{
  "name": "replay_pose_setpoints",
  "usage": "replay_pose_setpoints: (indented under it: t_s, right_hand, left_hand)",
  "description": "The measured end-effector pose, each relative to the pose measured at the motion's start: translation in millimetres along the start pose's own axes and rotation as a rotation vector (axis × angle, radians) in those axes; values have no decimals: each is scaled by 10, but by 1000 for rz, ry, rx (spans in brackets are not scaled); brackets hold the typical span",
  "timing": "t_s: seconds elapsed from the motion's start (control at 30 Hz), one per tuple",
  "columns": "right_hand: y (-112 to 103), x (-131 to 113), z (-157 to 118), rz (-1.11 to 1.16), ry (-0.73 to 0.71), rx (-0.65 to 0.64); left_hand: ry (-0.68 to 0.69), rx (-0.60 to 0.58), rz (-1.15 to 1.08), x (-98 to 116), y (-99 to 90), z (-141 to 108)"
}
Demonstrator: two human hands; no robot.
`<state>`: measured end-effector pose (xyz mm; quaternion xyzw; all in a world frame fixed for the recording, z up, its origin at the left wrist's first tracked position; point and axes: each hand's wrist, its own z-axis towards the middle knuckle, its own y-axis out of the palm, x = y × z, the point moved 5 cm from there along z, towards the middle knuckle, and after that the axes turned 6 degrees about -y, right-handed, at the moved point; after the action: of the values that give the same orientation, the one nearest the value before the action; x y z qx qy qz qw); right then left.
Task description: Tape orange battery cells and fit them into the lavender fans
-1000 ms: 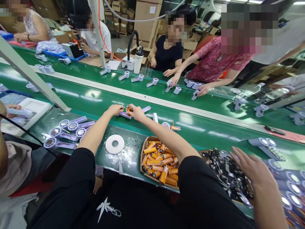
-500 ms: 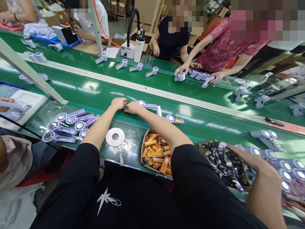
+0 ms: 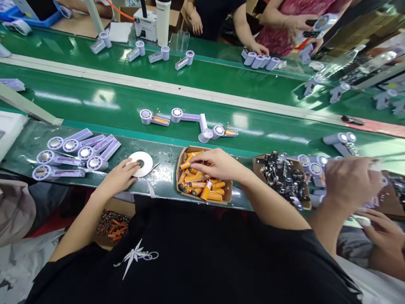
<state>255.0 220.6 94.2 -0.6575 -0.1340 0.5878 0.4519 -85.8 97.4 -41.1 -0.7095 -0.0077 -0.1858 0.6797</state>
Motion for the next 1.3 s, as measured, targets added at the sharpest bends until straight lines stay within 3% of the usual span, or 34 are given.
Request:
replay_pose_setpoints:
  t_s: [0.07,0.17,0.3,0.4,0.5,0.67,0.8,0.9,1.07,1.2,1.3]
  right_hand:
    - [120,-92,-61,5,81,42]
    - [509,-260,-3,102,147,-41]
    - [1045,-603,25,272,-45,-153]
    - [1247,-720,-28,142,-137,-311]
    - [1168,-569,-21,-96,-59,-475]
    - [659,0,277,-504,276,-283]
    - [648,282,437,-548,257,-357]
    - [495,395,382,-282,226,-142]
    - [91,375,-33,224,162,533]
    - [198,182,-327,535,207,883]
    - [329,34,-431,642,218,1079]
  left_hand:
    - [-40,140,5,129,-80,-107]
    - [9,422,-36,543,-354,-74]
    - [196,607,-113,1099,-593,-56]
    - [133,702,-226,1137,-652,-87]
    - [18,721,-304,1015,-624,-78]
    - [97,634,-230,1055,-461,60]
    - [99,508,-247,1133,-297,169]
    - [57,467,-249,1144,-251,171]
    - [20,442,-211,1161,-256,121]
    - [42,479,-143,1259,-257,86]
    - [90,519,-87,1373,-269,66]
